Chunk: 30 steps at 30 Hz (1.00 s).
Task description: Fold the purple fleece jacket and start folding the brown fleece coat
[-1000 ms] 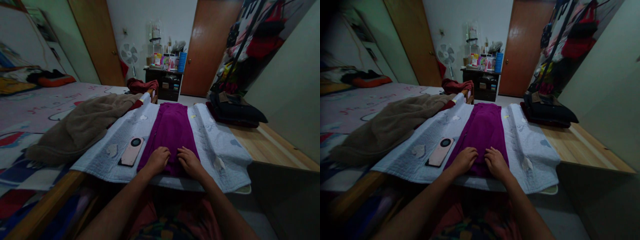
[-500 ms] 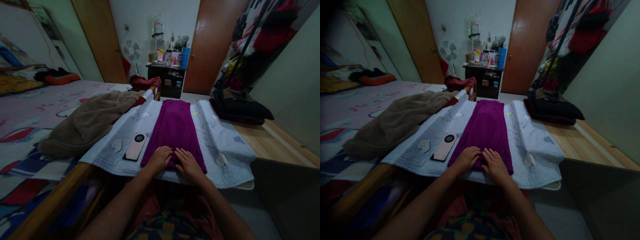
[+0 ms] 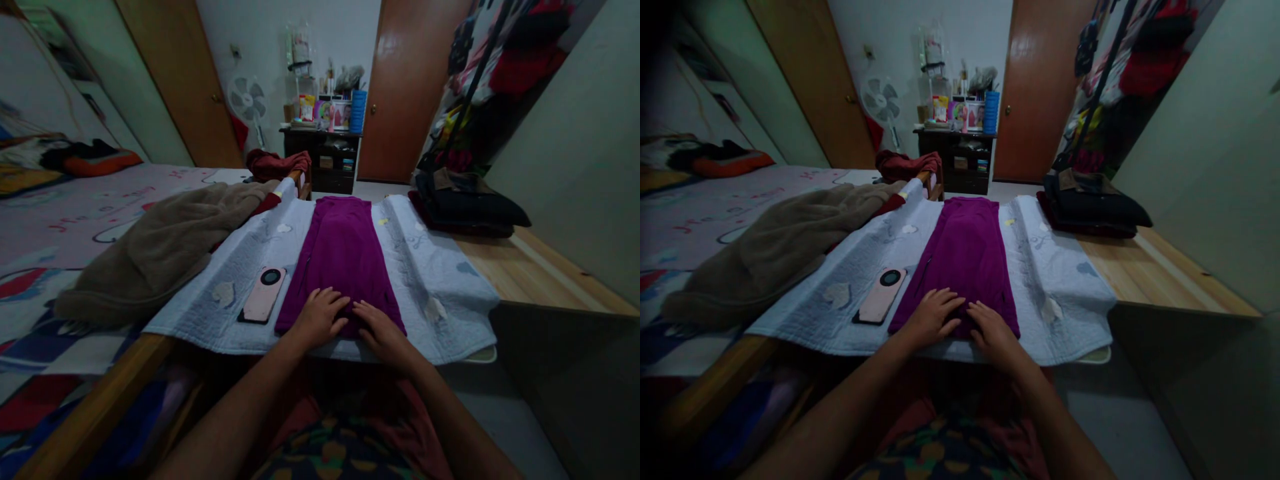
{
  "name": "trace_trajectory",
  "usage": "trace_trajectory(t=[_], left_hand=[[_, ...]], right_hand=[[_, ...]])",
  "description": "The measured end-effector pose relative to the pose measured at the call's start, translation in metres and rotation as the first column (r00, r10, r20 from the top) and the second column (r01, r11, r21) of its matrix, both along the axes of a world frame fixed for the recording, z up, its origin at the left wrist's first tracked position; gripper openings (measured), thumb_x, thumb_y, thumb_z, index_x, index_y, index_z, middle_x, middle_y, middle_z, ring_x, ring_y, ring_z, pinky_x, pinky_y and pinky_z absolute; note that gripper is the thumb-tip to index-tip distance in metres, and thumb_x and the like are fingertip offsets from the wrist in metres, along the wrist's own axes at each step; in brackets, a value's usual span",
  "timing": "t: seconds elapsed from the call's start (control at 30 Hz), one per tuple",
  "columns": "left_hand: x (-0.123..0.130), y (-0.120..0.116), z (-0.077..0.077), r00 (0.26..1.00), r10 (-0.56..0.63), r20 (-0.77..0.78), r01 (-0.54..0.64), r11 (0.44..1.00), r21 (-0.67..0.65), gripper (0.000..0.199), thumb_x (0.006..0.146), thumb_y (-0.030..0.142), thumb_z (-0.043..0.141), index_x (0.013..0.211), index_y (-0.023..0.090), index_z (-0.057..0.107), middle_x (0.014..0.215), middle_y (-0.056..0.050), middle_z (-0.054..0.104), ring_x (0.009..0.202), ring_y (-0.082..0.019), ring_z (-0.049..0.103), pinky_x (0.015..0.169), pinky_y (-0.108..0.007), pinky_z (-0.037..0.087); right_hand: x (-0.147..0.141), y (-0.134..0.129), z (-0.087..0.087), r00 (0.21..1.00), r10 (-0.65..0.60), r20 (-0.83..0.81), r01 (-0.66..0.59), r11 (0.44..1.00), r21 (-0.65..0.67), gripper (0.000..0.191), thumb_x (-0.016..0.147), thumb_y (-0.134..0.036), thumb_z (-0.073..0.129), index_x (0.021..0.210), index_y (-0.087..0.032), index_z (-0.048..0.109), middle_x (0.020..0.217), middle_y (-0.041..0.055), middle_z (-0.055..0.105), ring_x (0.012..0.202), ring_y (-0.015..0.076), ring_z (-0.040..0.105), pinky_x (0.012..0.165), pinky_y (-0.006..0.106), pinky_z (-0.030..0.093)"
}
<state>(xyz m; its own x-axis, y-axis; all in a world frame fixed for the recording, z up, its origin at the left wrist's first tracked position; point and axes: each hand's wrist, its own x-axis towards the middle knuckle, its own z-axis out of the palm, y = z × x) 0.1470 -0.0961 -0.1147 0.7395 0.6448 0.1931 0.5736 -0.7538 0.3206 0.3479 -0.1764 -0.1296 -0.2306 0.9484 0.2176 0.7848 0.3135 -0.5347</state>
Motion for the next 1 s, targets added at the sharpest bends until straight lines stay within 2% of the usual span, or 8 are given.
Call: trace_trajectory(t=[0.1, 0.23, 0.37, 0.5, 0.67, 0.83, 0.93, 1.0], left_hand=[[0.016, -0.002, 0.006, 0.995, -0.099, 0.018, 0.1, 0.995, -0.004, 0.044, 0.089, 0.037, 0.056, 0.132, 0.025, 0.053, 0.143, -0.007, 0.049, 0.137, -0.025, 0.037, 0.115, -0.047, 0.026], [0.035, -0.003, -0.001, 0.991, -0.132, 0.018, 0.132, 0.991, -0.03, 0.041, 0.085, 0.04, 0.062, 0.123, 0.024, 0.058, 0.138, -0.007, 0.053, 0.136, -0.029, 0.037, 0.112, -0.047, 0.032], [0.038, -0.003, -0.01, 0.994, -0.109, 0.01, 0.11, 0.993, -0.045, 0.044, 0.082, 0.037, 0.065, 0.123, 0.024, 0.057, 0.137, -0.006, 0.054, 0.137, -0.031, 0.036, 0.111, -0.05, 0.033], [0.036, -0.002, -0.013, 0.994, -0.113, 0.008, 0.114, 0.992, -0.046, 0.04, 0.083, 0.037, 0.064, 0.121, 0.025, 0.058, 0.138, -0.006, 0.054, 0.137, -0.03, 0.036, 0.111, -0.05, 0.033], [0.034, -0.006, -0.013, 0.994, -0.11, 0.002, 0.11, 0.994, -0.015, 0.041, 0.084, 0.037, 0.064, 0.123, 0.023, 0.057, 0.14, -0.007, 0.052, 0.139, -0.029, 0.033, 0.112, -0.047, 0.032], [0.01, -0.019, -0.004, 0.999, -0.04, -0.029, 0.041, 0.998, 0.038, 0.073, 0.079, 0.036, 0.07, 0.143, 0.023, 0.037, 0.153, -0.012, 0.033, 0.14, -0.028, 0.03, 0.115, -0.049, 0.024], [-0.009, -0.023, 0.001, 0.995, 0.02, -0.093, -0.015, 0.998, 0.057, 0.078, 0.077, 0.037, 0.07, 0.145, 0.025, 0.033, 0.149, -0.01, 0.04, 0.137, -0.029, 0.033, 0.117, -0.052, 0.016], [-0.017, -0.022, 0.001, 0.99, 0.021, -0.137, -0.014, 0.999, 0.05, 0.075, 0.077, 0.032, 0.067, 0.145, 0.024, 0.034, 0.145, -0.009, 0.045, 0.134, -0.028, 0.036, 0.117, -0.051, 0.015]], right_hand=[[0.011, 0.012, 0.01, 0.979, -0.136, -0.151, 0.143, 0.989, 0.037, 0.04, 0.093, -0.022, 0.036, 0.126, -0.023, 0.059, 0.122, 0.007, 0.066, 0.113, 0.0194, 0.061, 0.101, 0.039, 0.047], [0.015, 0.033, 0.002, 0.964, -0.258, -0.063, 0.265, 0.95, 0.162, 0.042, 0.093, -0.018, 0.033, 0.128, -0.015, 0.057, 0.135, 0.0121, 0.056, 0.129, 0.0221, 0.048, 0.109, 0.044, 0.038], [0.016, 0.036, -0.022, 0.956, -0.255, 0.143, 0.232, 0.96, 0.158, 0.043, 0.094, -0.021, 0.037, 0.133, -0.013, 0.053, 0.144, 0.0146, 0.047, 0.139, 0.0262, 0.035, 0.112, 0.05, 0.032], [0.022, 0.026, -0.029, 0.955, -0.216, 0.202, 0.186, 0.97, 0.155, 0.046, 0.095, -0.024, 0.04, 0.14, -0.015, 0.048, 0.148, 0.0121, 0.043, 0.141, 0.0253, 0.03, 0.113, 0.049, 0.031], [0.03, 0.011, -0.028, 0.951, -0.216, 0.222, 0.19, 0.973, 0.135, 0.05, 0.093, -0.022, 0.044, 0.143, -0.02, 0.043, 0.152, 0.0078, 0.038, 0.142, 0.0248, 0.028, 0.113, 0.048, 0.03], [0.03, 0.001, -0.018, 0.961, -0.214, 0.178, 0.19, 0.971, 0.145, 0.049, 0.089, -0.017, 0.046, 0.137, -0.02, 0.05, 0.147, 0.01, 0.044, 0.139, 0.0264, 0.034, 0.112, 0.052, 0.031], [0.019, -0.003, -0.003, 0.982, -0.14, 0.127, 0.117, 0.978, 0.173, 0.045, 0.087, -0.021, 0.05, 0.132, -0.018, 0.055, 0.144, 0.012, 0.047, 0.136, 0.0264, 0.037, 0.112, 0.05, 0.031], [0.007, -0.003, 0.003, 0.99, -0.077, 0.121, 0.059, 0.988, 0.146, 0.052, 0.084, -0.025, 0.055, 0.135, -0.017, 0.051, 0.144, 0.0133, 0.046, 0.134, 0.0262, 0.038, 0.113, 0.048, 0.031]])
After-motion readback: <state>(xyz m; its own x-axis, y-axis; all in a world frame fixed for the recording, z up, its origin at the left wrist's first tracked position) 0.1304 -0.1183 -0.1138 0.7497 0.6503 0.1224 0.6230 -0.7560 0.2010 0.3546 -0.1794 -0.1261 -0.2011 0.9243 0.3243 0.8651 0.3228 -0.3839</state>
